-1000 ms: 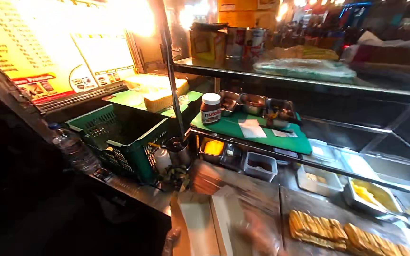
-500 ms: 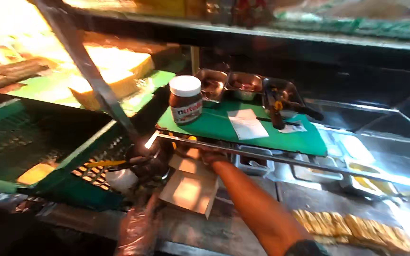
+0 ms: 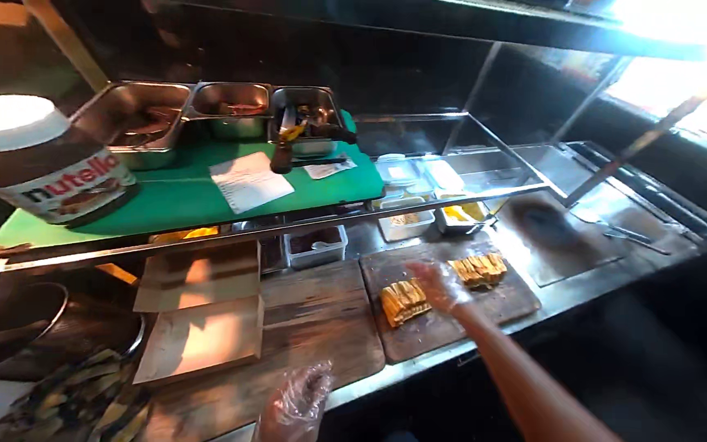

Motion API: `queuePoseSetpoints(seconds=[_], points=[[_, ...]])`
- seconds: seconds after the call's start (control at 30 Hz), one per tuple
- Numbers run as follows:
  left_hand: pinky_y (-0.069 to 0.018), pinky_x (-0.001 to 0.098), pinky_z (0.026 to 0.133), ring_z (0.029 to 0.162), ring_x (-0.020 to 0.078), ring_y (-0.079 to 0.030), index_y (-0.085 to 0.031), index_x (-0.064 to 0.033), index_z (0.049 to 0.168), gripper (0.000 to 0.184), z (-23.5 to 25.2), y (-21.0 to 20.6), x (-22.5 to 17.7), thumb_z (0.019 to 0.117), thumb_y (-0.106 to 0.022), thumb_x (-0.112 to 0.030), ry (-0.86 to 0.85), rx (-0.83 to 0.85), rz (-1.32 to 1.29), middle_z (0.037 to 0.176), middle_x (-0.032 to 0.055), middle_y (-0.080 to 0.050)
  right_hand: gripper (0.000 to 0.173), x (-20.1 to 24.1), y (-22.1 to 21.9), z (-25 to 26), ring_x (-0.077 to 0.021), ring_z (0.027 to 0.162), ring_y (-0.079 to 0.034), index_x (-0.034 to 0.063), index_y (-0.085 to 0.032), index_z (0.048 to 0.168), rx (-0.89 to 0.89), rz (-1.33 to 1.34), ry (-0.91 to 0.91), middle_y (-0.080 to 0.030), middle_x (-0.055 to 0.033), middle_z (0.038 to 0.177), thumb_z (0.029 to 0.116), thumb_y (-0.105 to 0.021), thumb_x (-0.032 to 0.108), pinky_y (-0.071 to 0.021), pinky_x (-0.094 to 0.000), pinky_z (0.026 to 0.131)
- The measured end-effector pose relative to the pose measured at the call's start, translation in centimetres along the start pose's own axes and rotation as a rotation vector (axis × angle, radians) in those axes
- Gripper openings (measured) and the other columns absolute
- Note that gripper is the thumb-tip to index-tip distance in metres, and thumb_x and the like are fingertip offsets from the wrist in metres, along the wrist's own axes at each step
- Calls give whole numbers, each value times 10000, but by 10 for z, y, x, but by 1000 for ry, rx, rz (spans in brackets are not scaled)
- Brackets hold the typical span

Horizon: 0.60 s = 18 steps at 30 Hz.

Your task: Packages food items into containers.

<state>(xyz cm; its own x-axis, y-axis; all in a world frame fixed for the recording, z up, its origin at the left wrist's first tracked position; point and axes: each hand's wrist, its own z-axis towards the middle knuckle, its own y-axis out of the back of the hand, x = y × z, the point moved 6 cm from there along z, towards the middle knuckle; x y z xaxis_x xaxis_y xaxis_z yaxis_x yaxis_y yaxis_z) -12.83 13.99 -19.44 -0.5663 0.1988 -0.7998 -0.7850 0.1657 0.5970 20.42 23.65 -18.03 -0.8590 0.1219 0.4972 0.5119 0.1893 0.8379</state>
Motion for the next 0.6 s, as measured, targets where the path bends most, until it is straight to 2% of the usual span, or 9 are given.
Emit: queuePoseSetpoints(seconds=[0.07, 0.1, 0.17, 0.2, 0.3, 0.37, 0.47, 0.6], points=[[-579, 285, 939, 1005, 91, -710, -767, -107, 1128, 232, 24, -24, -9, 940, -711, -233, 57, -56, -27, 1067, 28, -759, 340, -64, 15, 31, -283, 1253, -625, 255, -688, 1337, 200, -235, -98, -691, -72, 1308, 1034, -534, 242, -469, -561, 1090], [-576, 269, 934, 1001, 79, -706, -770, -118, 1117, 225, 39, -41, -15, 933, -713, -234, 65, -80, -44, 1062, 17, -757, 380, -79, 11, 44, -316, 1275, -608, 265, -651, 1385, 343, -289, -126, -674, -94, 1338, 1013, -575, 295, -451, -602, 1090], [-579, 245, 921, 1000, 61, -702, -778, -143, 1110, 219, 70, -73, -27, 931, -707, -247, 92, -105, -78, 1062, -3, -754, 572, -92, -14, 65, -397, 1284, -583, 228, -566, 1476, 571, -325, -109, -631, -175, 1379, 956, -678, 437, -425, -673, 1069], [-580, 243, 926, 1014, 60, -702, -773, -140, 1122, 221, 83, -87, -32, 940, -700, -241, 118, -102, -112, 1076, -4, -754, 606, -95, -26, 72, -417, 1272, -585, 204, -564, 1473, 644, -344, -56, -634, -195, 1362, 941, -692, 466, -423, -691, 1054], [-604, 261, 915, 1009, 91, -716, -750, -103, 1153, 223, 100, -114, -43, 962, -685, -198, 212, -86, -250, 1106, 21, -749, 552, -102, -47, 79, -402, 1252, -597, 204, -650, 1362, 712, -324, 23, -659, -180, 1313, 878, -768, 441, -442, -680, 1038], [-600, 269, 920, 1009, 94, -714, -758, -115, 1142, 219, 99, -123, -47, 958, -683, -209, 269, -84, -235, 1105, 16, -748, 594, -109, -49, 79, -396, 1309, -555, 156, -630, 1381, 739, -248, 16, -612, -197, 1380, 871, -792, 413, -418, -657, 1082], [-603, 290, 920, 1006, 111, -717, -738, -86, 1177, 237, 89, -119, -37, 977, -664, -190, 368, -99, -235, 1124, 41, -744, 608, -113, -50, 77, -395, 1370, -505, 154, -576, 1439, 778, -187, 16, -560, -196, 1452, 907, -753, 387, -386, -654, 1118], [-626, 311, 884, 964, 141, -742, -704, -14, 1205, 242, 73, -99, -20, 988, -648, -106, 390, -179, -268, 1115, 76, -758, 409, -122, -41, 80, -331, 1218, -616, 158, -698, 1255, 733, -37, 16, -673, -147, 1266, 884, -778, 311, -471, -603, 1042]])
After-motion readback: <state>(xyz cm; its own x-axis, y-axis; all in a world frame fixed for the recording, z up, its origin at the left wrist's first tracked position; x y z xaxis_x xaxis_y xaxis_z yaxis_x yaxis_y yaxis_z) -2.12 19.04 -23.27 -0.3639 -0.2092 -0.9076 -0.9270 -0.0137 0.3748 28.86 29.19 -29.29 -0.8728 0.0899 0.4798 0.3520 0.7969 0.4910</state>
